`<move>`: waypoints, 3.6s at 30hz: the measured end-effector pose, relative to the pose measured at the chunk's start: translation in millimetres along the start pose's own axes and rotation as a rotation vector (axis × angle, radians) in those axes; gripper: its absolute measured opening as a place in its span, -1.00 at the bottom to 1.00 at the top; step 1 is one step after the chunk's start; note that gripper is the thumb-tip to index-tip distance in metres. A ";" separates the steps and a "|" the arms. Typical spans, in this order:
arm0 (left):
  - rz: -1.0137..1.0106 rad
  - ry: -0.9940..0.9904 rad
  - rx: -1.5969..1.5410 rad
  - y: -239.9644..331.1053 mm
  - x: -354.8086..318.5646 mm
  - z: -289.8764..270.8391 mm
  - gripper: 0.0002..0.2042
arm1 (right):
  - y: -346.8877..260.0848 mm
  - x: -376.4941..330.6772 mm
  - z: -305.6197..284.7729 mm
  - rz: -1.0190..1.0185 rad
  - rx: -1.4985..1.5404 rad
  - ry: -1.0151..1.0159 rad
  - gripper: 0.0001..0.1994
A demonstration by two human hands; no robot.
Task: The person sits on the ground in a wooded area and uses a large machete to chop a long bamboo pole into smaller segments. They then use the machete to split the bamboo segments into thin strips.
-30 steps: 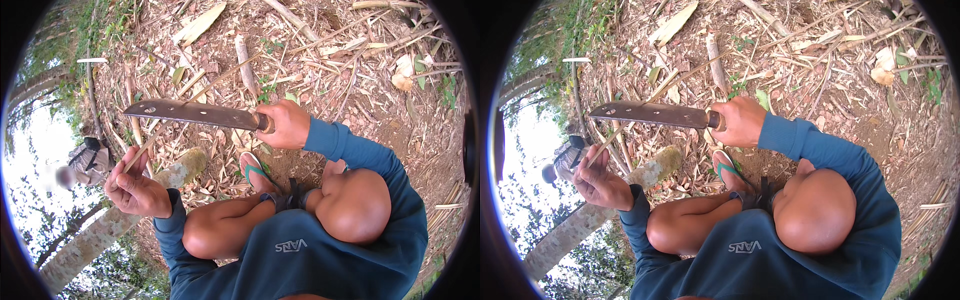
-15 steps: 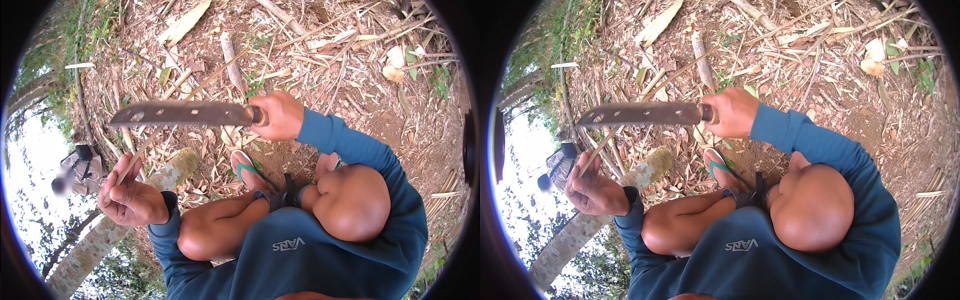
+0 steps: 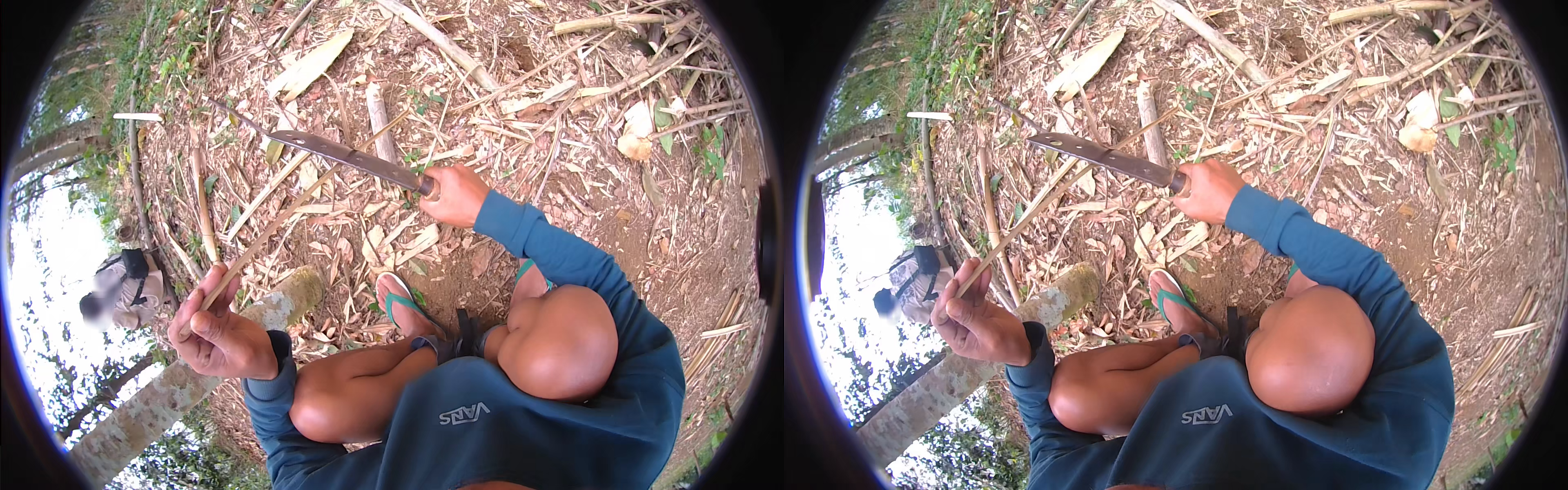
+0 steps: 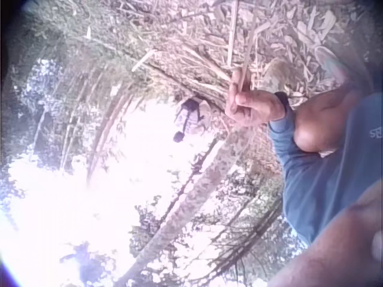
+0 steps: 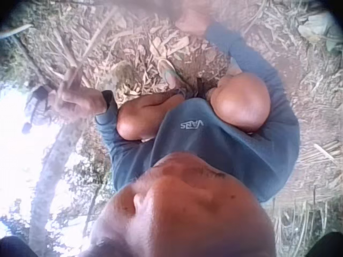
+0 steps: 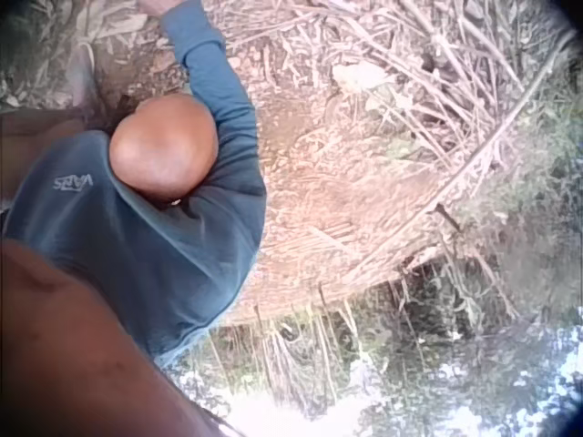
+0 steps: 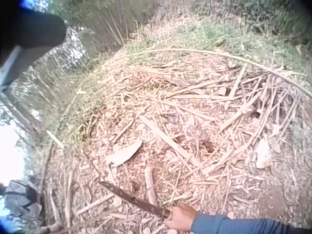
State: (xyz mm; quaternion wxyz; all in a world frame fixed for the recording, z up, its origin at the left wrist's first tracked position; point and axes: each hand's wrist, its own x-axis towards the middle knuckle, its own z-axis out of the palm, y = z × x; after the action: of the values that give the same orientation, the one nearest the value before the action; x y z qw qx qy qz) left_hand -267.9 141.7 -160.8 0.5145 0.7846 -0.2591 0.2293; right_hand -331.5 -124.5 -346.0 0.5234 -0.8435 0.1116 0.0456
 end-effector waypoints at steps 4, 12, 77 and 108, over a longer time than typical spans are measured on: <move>-0.002 0.068 -0.037 -2.1 2.1 -0.9 -0.73 | 3.6 -3.5 2.3 -0.149 -0.018 -0.202 -0.76; -0.031 0.082 -0.057 -10.1 6.1 -7.7 -0.72 | 34.2 7.8 13.2 -0.023 -0.014 -0.035 -0.76; -0.145 0.344 0.016 -33.9 32.3 0.4 -0.70 | 57.1 19.2 12.0 0.118 0.008 -0.169 -0.75; -0.132 0.157 0.046 -32.0 20.5 -19.4 -0.68 | 105.6 39.0 -1.8 0.449 -0.400 -0.075 -0.68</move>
State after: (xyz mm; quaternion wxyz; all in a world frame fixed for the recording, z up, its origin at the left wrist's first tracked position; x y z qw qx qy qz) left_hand -233.5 166.9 -162.9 0.5290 0.7912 -0.1606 0.2616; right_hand -318.6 -176.6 -444.9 0.3276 -0.8818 0.2646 0.2124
